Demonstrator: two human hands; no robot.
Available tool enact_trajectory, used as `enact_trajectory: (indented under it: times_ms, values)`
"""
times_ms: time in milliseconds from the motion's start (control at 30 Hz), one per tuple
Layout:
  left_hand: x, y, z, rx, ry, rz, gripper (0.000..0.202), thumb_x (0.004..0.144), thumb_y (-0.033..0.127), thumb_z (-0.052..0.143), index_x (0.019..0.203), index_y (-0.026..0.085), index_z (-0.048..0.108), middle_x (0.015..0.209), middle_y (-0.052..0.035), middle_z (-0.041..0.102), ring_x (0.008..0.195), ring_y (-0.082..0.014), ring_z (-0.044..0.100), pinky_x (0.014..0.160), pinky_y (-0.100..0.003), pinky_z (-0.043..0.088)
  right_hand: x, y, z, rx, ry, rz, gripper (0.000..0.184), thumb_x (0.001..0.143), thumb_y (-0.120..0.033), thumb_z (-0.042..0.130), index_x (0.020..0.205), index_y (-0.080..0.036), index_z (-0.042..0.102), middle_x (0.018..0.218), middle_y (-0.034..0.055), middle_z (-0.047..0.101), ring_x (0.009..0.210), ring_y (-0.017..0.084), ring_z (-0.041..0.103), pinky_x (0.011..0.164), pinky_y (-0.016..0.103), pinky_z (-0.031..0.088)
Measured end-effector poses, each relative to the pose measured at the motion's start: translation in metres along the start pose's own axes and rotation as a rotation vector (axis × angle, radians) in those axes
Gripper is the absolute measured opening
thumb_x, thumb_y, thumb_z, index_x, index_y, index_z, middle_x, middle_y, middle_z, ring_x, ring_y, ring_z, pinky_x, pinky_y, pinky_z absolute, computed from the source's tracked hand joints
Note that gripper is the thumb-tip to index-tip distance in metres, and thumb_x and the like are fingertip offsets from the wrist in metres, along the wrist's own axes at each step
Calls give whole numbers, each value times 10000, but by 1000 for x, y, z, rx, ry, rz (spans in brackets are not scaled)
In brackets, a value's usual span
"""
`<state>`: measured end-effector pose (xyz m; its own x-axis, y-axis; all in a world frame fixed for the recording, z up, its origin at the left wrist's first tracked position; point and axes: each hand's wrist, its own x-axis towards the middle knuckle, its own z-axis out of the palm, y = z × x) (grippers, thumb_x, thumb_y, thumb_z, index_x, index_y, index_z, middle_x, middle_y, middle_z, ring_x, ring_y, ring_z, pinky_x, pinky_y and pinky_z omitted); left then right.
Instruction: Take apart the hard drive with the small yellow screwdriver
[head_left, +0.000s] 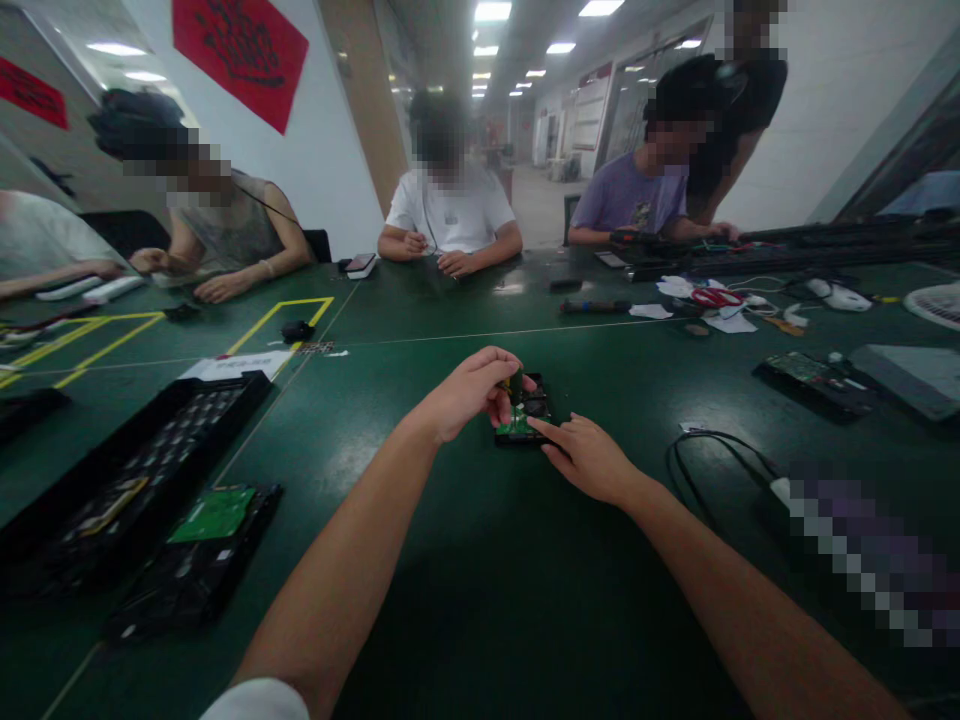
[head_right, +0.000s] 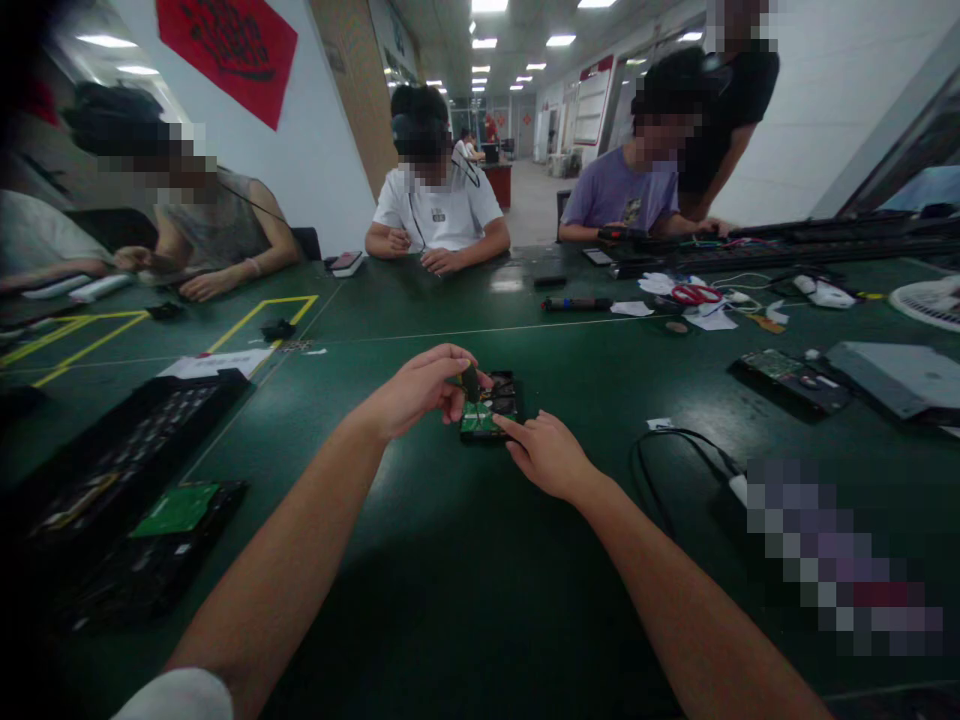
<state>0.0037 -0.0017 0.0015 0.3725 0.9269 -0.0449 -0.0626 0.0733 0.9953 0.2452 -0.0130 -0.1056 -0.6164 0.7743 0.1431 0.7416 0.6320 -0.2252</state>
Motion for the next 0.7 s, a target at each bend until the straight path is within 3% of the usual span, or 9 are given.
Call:
enact_trajectory:
  times_ms: [200,367,567,700]
  values:
    - [0,0,-1,33,-27,20,169,957,321,584,1052,185,622,1054,-86,733,518,-94,598,473,-241,483,0,0,0,11,-3,6,532,1081,-348,444,1604,-256,420,1008,71,737,960,219,676,1158,507,372]
    - [1,2,-2,82,-22,23,209,960,316,564,1022,164,694,873,-52,674,534,-102,602,475,-229,471,0,-2,-3,13,-16,7,520,1080,-345,441,1590,-247,444,986,69,732,941,216,674,1156,507,376]
    - [3,0,-4,43,-34,40,221,965,309,559,1112,186,668,1068,-89,710,618,-116,660,519,-233,481,0,-2,-4,9,-9,5,527,1078,-335,444,1596,-239,435,977,71,731,939,217,671,1152,506,377]
    - [3,0,-3,41,-37,60,205,969,322,566,1080,184,671,1064,-88,716,645,-116,666,548,-230,480,0,-1,-3,16,-8,5,525,1078,-341,446,1594,-247,438,981,68,729,943,217,672,1157,513,372]
